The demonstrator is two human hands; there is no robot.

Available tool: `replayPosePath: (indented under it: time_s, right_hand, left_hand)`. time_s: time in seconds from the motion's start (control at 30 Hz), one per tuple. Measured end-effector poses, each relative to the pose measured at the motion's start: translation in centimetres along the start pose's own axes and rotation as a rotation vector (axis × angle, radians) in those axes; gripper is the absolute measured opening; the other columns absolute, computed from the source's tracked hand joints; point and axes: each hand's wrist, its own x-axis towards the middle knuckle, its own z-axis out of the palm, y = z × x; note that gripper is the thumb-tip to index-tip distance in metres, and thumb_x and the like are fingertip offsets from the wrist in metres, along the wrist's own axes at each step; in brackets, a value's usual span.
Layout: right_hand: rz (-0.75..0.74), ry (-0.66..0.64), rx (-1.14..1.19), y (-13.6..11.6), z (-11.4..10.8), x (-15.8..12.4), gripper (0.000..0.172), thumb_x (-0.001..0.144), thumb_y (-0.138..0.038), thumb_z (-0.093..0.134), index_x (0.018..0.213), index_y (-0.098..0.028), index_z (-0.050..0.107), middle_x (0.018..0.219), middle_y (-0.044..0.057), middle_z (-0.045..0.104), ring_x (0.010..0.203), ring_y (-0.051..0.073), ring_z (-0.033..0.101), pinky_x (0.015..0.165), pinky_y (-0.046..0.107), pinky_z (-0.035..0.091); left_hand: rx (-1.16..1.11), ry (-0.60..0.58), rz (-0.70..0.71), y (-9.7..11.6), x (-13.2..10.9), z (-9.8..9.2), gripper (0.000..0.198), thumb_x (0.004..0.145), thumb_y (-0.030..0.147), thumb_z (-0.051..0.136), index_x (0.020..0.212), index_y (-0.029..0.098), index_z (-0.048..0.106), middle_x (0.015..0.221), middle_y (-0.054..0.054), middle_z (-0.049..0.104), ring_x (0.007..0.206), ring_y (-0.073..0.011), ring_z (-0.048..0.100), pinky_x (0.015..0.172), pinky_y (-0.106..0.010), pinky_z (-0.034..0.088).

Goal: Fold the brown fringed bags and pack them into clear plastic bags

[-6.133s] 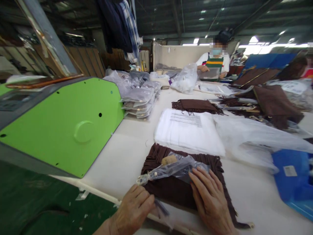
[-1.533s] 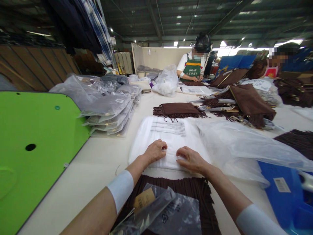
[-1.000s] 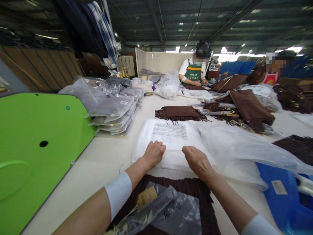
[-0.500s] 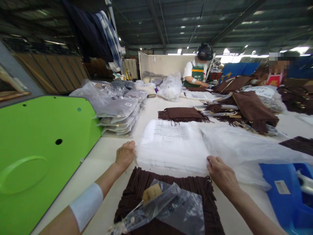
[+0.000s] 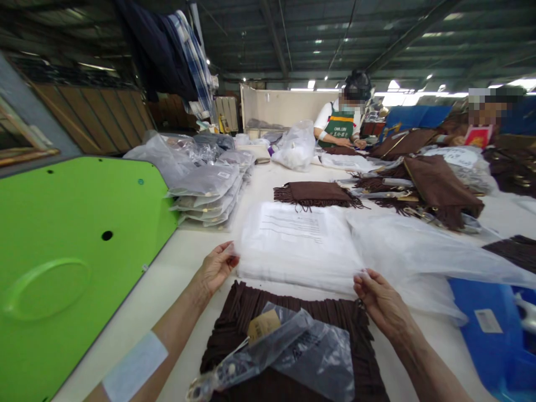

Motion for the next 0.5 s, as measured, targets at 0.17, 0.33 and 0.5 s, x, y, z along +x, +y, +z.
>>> replayPosePath:
  time_s: [0.17,0.33,0.5]
  right_hand:
    - [0.005,-0.062,-0.195,0.2,-1.0,-1.3,0.043,0.055,-0.06,0.069,0.061,-0.02,0.054,0.055,-0.004,0.054,0.052,0.009,0.048,0.049,0.021,0.04]
    - [-0.044,-0.042,-0.454,0.0,-1.5,-3.2,0.038,0.058,-0.058,0.066,0.057,-0.021,0.056,0.053,-0.005,0.05,0.055,0.01,0.043,0.053,0.022,0.032]
    - [-0.046,-0.039,-0.66,0.2,-1.9,-4.6,0.043,0.068,-0.065,0.047,0.068,-0.024,0.058,0.059,-0.004,0.053,0.061,0.015,0.05,0.059,0.024,0.037]
  left_hand:
    - [0.359,-0.106,0.151,-1.5,-1.4,-0.8,0.039,0.049,0.023,0.08,0.083,0.015,0.063,0.056,0.008,0.053,0.05,-0.0074,0.05,0.053,-0.019,0.043]
    - [0.656,-0.121,0.253,-1.9,-2.1,-1.9,0.032,0.059,0.043,0.071,0.078,0.018,0.066,0.064,0.005,0.061,0.06,-0.0125,0.053,0.059,-0.023,0.041]
    - [0.879,-0.065,0.334,-2.2,-3.7,-3.0,0.034,0.069,0.051,0.058,0.082,0.02,0.066,0.072,0.003,0.064,0.071,-0.0163,0.055,0.068,-0.025,0.041]
